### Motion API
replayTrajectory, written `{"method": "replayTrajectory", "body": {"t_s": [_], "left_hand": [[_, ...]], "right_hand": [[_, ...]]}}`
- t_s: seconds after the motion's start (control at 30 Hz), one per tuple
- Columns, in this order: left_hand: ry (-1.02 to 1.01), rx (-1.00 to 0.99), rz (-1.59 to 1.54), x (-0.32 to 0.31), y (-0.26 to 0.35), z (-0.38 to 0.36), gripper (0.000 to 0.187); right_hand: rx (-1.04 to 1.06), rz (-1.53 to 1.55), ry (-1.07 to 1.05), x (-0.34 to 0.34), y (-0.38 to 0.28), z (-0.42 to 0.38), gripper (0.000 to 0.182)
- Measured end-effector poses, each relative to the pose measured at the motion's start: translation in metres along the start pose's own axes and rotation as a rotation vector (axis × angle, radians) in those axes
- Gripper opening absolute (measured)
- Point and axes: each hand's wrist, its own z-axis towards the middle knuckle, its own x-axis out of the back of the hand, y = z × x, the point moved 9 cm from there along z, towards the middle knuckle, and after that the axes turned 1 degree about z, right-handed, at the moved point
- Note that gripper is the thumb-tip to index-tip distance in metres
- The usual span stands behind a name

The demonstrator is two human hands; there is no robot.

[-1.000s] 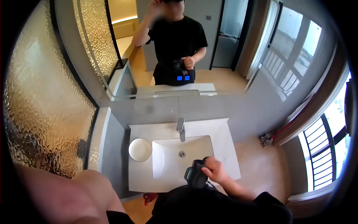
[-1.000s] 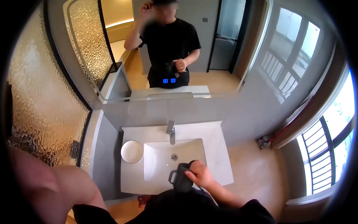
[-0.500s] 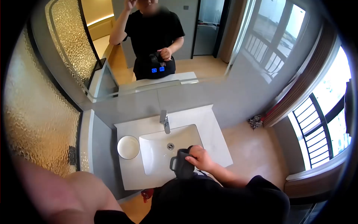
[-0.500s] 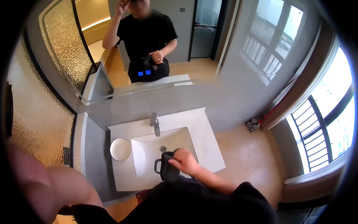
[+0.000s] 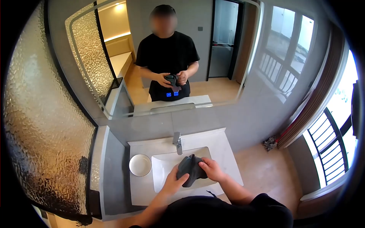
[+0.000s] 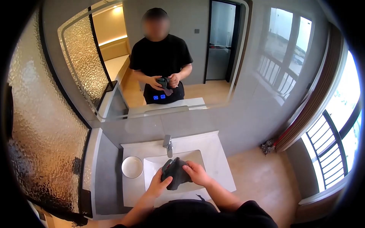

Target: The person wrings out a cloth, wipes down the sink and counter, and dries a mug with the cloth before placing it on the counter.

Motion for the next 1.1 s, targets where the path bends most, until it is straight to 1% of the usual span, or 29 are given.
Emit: {"method": "replayTrajectory", "body": {"t_s": [0.03,0.1,0.13,0.2,0.23,0.27,0.33,0.37,0.43,0.47,0.53,0.57,0.63,0.67,0.73,0.77,0.8,0.83,0.87,0.9,0.93,1.0,1.03,1.1], "left_hand": [[-0.004,0.004,0.0,0.001,-0.001,-0.004,0.071],[-0.058,-0.002,0.024,0.001,0.003,-0.009,0.07],[-0.058,0.008,0.016,0.005,0.0,-0.012,0.07],[-0.13,0.082,-0.115,0.004,0.0,-0.015,0.069],[-0.119,0.121,-0.157,0.005,0.005,-0.017,0.066],[-0.114,0.195,-0.123,0.01,-0.01,-0.016,0.065],[-0.124,0.166,-0.107,0.013,-0.009,-0.013,0.063],[-0.124,0.178,-0.11,0.012,-0.007,-0.013,0.063],[-0.146,0.068,-0.01,0.01,0.012,-0.013,0.059],[-0.146,0.074,-0.013,0.011,0.012,-0.013,0.059],[-0.225,0.032,0.095,0.006,0.015,-0.016,0.056],[-0.223,0.037,0.093,0.007,0.014,-0.016,0.056],[-0.238,-0.097,0.284,0.006,0.023,-0.014,0.063],[-0.236,-0.096,0.284,0.005,0.022,-0.014,0.063],[-0.129,-0.386,0.555,0.0,0.045,-0.015,0.069],[-0.096,-0.405,0.68,-0.002,0.044,-0.015,0.075],[-0.097,-0.402,0.678,-0.003,0.041,-0.014,0.075],[-0.039,-0.476,0.802,-0.004,0.043,-0.016,0.075],[0.023,-0.554,0.926,-0.004,0.046,-0.017,0.076],[0.015,-0.495,0.876,-0.001,0.04,-0.013,0.078],[0.01,-0.485,0.874,0.001,0.037,-0.015,0.078],[-0.067,-0.362,0.639,0.008,0.029,-0.01,0.076],[-0.068,-0.362,0.639,0.012,0.03,-0.01,0.076],[-0.143,-0.068,0.292,0.023,0.004,-0.01,0.069]], "right_hand": [[-0.004,0.003,0.004,0.003,0.003,-0.001,0.026],[0.2,0.022,-0.415,-0.023,-0.008,-0.006,0.031],[0.187,0.024,-0.415,-0.019,0.0,-0.003,0.031],[0.428,-0.233,-0.697,-0.037,-0.004,-0.012,0.033],[0.479,-0.223,-0.77,-0.044,-0.004,-0.015,0.032],[0.45,-0.2,-0.781,-0.048,-0.004,-0.015,0.032],[0.005,-0.322,-0.858,-0.058,0.034,-0.013,0.024],[-0.004,-0.313,-0.859,-0.06,0.029,-0.013,0.024],[0.077,-0.434,-0.889,-0.064,0.014,-0.015,0.022],[0.072,-0.431,-0.89,-0.065,0.018,-0.016,0.022],[0.364,-0.214,-0.877,-0.071,-0.002,-0.023,0.025],[0.36,-0.211,-0.88,-0.072,0.003,-0.025,0.025],[0.202,-0.101,-0.769,-0.066,0.016,-0.015,0.034],[0.202,-0.1,-0.77,-0.066,0.012,-0.015,0.034],[-0.028,-0.245,-0.553,-0.046,0.021,-0.001,0.035],[-0.138,-0.222,-0.293,-0.036,0.002,-0.004,0.035],[-0.141,-0.221,-0.294,-0.041,0.013,-0.001,0.035],[-0.106,-0.109,-0.265,-0.044,0.028,0.004,0.034],[-0.065,0.0,-0.236,-0.047,0.027,0.007,0.032],[-0.023,-0.077,-0.16,-0.044,0.027,0.007,0.027],[-0.034,-0.073,-0.159,-0.048,0.031,0.004,0.027],[-0.049,-0.172,-0.133,-0.047,0.029,0.001,0.026],[-0.05,-0.172,-0.132,-0.046,0.025,0.0,0.026],[-0.117,-0.153,-0.25,-0.054,0.024,-0.01,0.031]]}}
